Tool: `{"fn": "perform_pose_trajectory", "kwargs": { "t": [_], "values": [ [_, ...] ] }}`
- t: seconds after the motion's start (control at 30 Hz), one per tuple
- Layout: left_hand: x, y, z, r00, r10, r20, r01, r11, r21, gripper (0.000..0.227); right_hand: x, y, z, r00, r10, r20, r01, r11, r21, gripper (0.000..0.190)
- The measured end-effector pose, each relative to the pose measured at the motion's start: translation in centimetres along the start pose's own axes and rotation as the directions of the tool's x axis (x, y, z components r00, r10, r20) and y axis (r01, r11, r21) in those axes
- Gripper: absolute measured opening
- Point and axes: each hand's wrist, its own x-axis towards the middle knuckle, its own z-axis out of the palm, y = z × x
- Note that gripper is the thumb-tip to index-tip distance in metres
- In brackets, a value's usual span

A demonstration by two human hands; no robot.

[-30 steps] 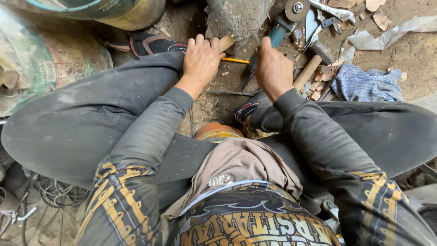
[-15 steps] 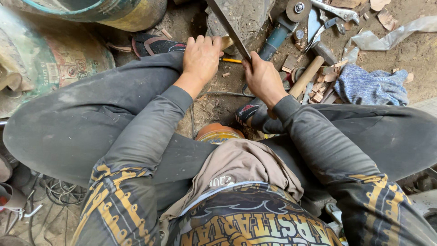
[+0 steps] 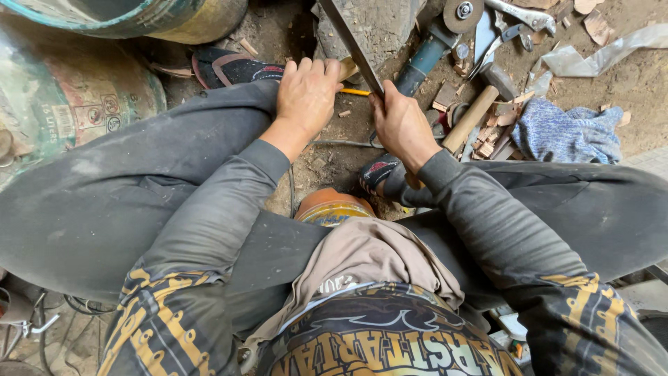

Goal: The person sits on the ground and shapes a small wooden dowel using a hammer, a metal file, and an angle grinder. They repeatedly strike the dowel with the hammer, file its surface, and grind it with the angle grinder to refine its shape.

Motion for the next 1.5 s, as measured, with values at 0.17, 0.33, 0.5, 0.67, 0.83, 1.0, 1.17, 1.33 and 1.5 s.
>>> {"fn": "perform_pose_trajectory", "kwargs": {
  "t": [0.17, 0.33, 0.5, 0.67, 0.83, 1.0, 1.17, 1.33, 1.5],
  "values": [
    [-0.1, 0.2, 0.3, 0.999, 0.027, 0.046, -0.031, 0.996, 0.085, 0.022, 0.3, 0.1, 0.3, 0.999, 0.021, 0.027, -0.022, 0.998, 0.053, 0.016],
    [0.5, -0.5, 0.7, 0.999, 0.042, -0.026, -0.039, 0.995, 0.091, 0.021, 1.5, -0.2, 1.1, 0.999, -0.005, -0.051, 0.009, 0.998, 0.068, 0.015],
    [-0.4, 0.5, 0.9, 0.995, 0.041, 0.086, -0.055, 0.984, 0.167, 0.015, 0.5, -0.5, 0.5, 0.991, -0.124, -0.045, 0.097, 0.916, -0.388, 0.007],
    [-0.6, 0.4, 1.6, 0.999, 0.017, 0.048, -0.019, 0.998, 0.06, 0.03, 0.5, 0.1, -1.7, 0.988, 0.011, -0.152, -0.06, 0.943, -0.328, 0.007],
    [0.1, -0.1, 1.2, 0.999, -0.031, 0.021, 0.032, 0.999, -0.043, 0.037, -0.4, 0.5, -2.8, 0.986, 0.019, -0.166, -0.014, 0.999, 0.034, 0.019],
    [0.6, -0.6, 0.8, 0.983, -0.106, 0.15, 0.129, 0.979, -0.158, 0.037, -0.2, 1.2, -0.4, 0.993, 0.055, -0.1, -0.042, 0.991, 0.13, 0.028],
    [0.5, -1.0, 1.5, 0.979, -0.087, 0.185, 0.119, 0.978, -0.17, 0.034, 0.6, 3.2, 1.2, 0.995, 0.041, -0.094, -0.021, 0.979, 0.202, 0.032],
    [0.5, -1.7, 2.6, 0.98, -0.068, 0.188, 0.1, 0.981, -0.166, 0.023, 0.9, 3.5, 1.4, 0.981, 0.187, 0.06, -0.195, 0.884, 0.424, 0.03],
    [0.7, -2.0, 3.2, 0.97, -0.083, 0.228, 0.119, 0.981, -0.151, 0.013, 0.6, 2.2, 0.6, 0.979, 0.18, 0.095, -0.204, 0.889, 0.411, 0.028]
  ]
}}
